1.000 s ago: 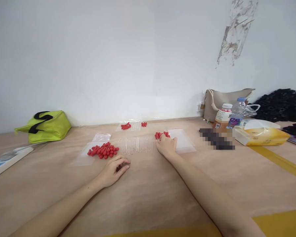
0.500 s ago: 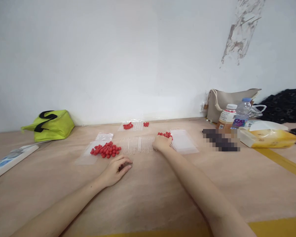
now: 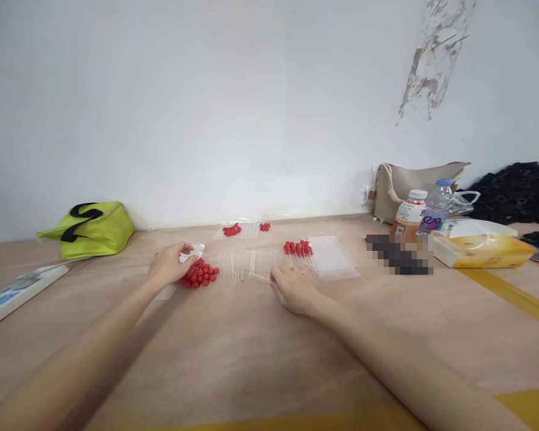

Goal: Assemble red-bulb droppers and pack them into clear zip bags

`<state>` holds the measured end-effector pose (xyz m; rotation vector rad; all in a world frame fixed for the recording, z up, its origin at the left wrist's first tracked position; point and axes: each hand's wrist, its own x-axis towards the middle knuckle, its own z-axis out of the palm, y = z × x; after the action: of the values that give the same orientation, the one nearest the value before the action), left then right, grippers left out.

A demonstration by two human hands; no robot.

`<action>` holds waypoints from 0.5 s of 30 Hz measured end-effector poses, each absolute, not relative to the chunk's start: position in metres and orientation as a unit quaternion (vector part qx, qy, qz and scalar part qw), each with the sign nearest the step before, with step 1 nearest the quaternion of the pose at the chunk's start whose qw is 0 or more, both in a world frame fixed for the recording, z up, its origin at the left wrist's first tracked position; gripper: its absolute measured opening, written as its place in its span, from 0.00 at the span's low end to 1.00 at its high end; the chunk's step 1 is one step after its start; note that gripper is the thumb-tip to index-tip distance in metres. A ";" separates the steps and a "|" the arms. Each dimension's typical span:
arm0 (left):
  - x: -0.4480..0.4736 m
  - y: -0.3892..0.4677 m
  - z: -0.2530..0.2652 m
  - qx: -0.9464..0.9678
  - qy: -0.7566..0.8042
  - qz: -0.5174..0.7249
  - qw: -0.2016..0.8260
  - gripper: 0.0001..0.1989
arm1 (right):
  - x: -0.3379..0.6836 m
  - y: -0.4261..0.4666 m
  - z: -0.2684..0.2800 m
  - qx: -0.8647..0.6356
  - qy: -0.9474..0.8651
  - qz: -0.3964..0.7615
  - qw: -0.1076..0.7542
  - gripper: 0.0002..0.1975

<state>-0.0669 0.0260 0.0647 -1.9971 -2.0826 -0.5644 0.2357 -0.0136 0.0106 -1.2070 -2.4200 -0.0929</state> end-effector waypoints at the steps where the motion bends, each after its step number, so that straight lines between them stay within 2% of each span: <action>1: -0.072 0.036 0.069 -0.674 -0.715 -0.165 0.085 0.11 | 0.237 -0.017 0.006 -0.411 -0.882 -0.030 0.229 0.09; 8: -0.070 0.076 0.070 -0.675 -0.732 -0.081 0.048 0.11 | 0.239 -0.023 -0.012 -0.377 -0.881 0.007 0.286 0.13; 15: -0.060 0.070 0.076 -0.678 -0.723 -0.119 0.059 0.08 | 0.240 -0.022 -0.017 -0.372 -0.883 0.009 0.287 0.15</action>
<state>-0.0598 0.0704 0.0758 -2.0536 -2.1890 -0.3608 0.2399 -0.0215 -0.0165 -0.9948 -2.3588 0.0229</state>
